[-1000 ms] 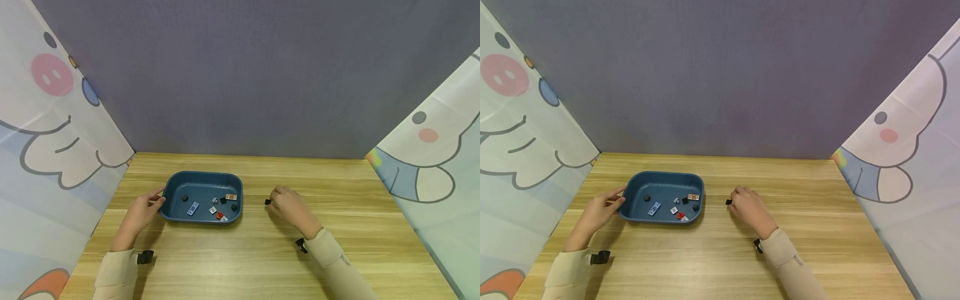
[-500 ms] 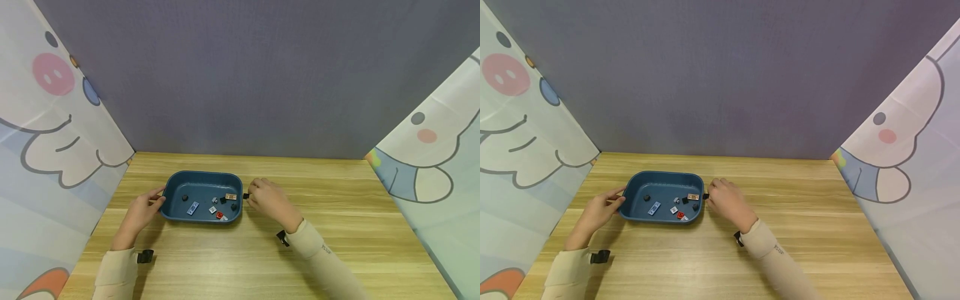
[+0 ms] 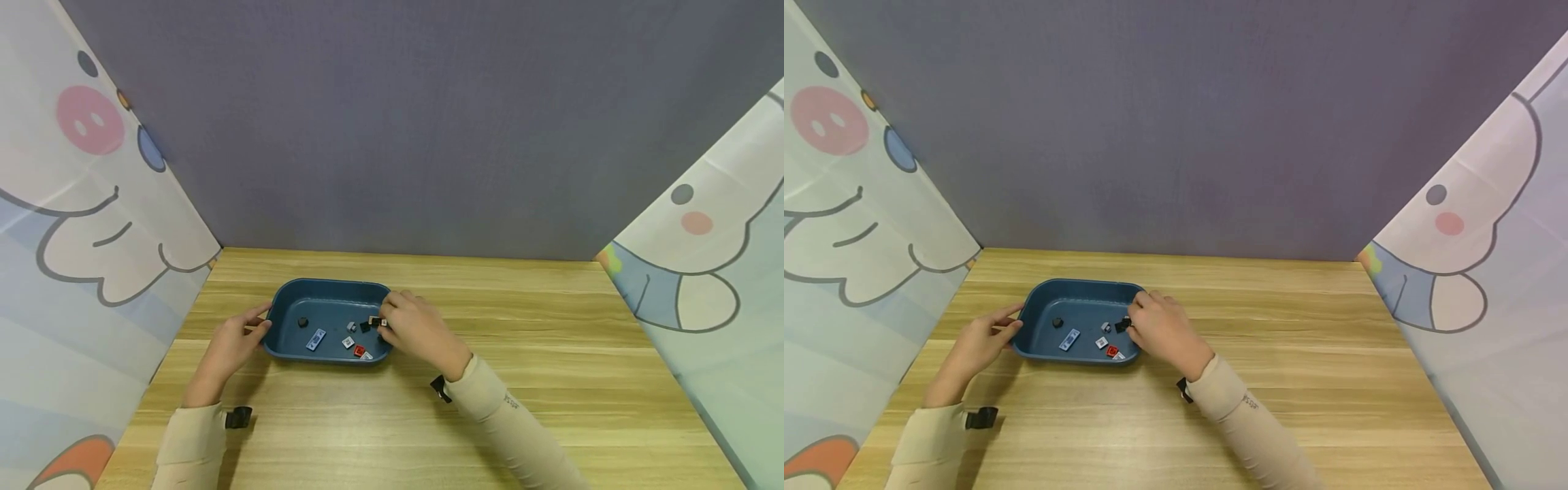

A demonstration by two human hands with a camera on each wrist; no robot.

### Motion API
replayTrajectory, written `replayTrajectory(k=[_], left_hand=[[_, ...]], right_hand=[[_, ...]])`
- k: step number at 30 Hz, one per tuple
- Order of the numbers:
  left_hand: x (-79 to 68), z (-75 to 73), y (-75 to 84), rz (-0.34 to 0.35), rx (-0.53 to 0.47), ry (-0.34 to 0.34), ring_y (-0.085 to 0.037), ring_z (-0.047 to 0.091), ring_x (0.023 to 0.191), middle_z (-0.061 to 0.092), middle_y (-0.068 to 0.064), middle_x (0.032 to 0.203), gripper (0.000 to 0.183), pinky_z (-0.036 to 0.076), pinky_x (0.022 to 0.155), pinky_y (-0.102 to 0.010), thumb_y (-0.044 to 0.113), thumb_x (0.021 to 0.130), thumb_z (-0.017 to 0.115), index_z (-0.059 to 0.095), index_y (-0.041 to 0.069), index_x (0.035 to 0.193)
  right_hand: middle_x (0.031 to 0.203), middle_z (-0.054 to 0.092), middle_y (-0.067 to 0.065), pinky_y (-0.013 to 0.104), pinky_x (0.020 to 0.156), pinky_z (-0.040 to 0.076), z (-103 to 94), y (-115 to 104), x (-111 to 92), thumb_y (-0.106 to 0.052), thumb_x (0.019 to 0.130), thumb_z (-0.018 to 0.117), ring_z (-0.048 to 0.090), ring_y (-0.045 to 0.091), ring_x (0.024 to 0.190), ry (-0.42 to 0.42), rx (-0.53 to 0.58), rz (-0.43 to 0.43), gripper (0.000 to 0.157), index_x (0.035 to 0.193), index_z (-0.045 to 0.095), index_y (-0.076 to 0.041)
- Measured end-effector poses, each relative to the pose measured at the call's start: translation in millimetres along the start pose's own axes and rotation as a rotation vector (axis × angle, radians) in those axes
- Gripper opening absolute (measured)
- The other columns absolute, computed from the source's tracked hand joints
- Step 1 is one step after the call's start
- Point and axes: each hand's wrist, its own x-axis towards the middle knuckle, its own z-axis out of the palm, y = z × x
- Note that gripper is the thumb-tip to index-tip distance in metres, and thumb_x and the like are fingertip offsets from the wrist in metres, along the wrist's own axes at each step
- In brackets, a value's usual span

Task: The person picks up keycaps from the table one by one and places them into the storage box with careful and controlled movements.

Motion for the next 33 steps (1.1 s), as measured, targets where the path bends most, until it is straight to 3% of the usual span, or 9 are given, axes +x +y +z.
replayTrajectory(k=[18,26,29,33], left_hand=[[1.7,-0.7,-2.5,-0.004,0.02,-0.021,-0.021,0.07,0.073,0.065,-0.028,0.114,0.046,0.057,0.061,-0.033,0.011,0.104,0.057,0.048,-0.002,0.146],[2.0,-0.1,-3.9,-0.002,0.027,-0.012,-0.023,0.071,0.075,0.065,-0.03,0.114,0.045,0.057,0.059,-0.032,0.01,0.103,0.056,0.048,-0.003,0.146],[0.4,0.2,-2.9,0.026,0.085,0.018,-0.032,0.071,0.083,0.062,-0.032,0.116,0.044,0.058,0.063,-0.037,0.01,0.103,0.057,0.05,-0.005,0.144],[-3.4,2.1,5.4,0.083,0.169,0.122,-0.046,0.066,0.097,0.054,-0.036,0.12,0.043,0.058,0.072,-0.05,0.01,0.101,0.06,0.053,-0.007,0.141]], right_hand=[[0.105,0.065,0.005,0.033,0.079,0.054,1.7,4.6,-3.5,-0.027,0.093,0.075,0.06,0.02,0.09,0.046,0.037,-0.01,0.021,0.102,0.076,-0.008],[0.103,0.064,0.003,0.031,0.077,0.053,2.9,7.7,-8.1,-0.027,0.092,0.076,0.059,0.018,0.088,0.044,0.02,0.024,0.017,0.099,0.075,-0.011],[0.105,0.064,0.003,0.032,0.079,0.053,2.7,9.2,-10.1,-0.026,0.092,0.076,0.059,0.018,0.09,0.049,0.038,0.032,0.018,0.102,0.075,-0.011],[0.108,0.065,0.004,0.033,0.082,0.054,2.1,11.8,-13.8,-0.026,0.093,0.076,0.061,0.021,0.095,0.059,0.066,0.045,0.021,0.107,0.074,-0.01]])
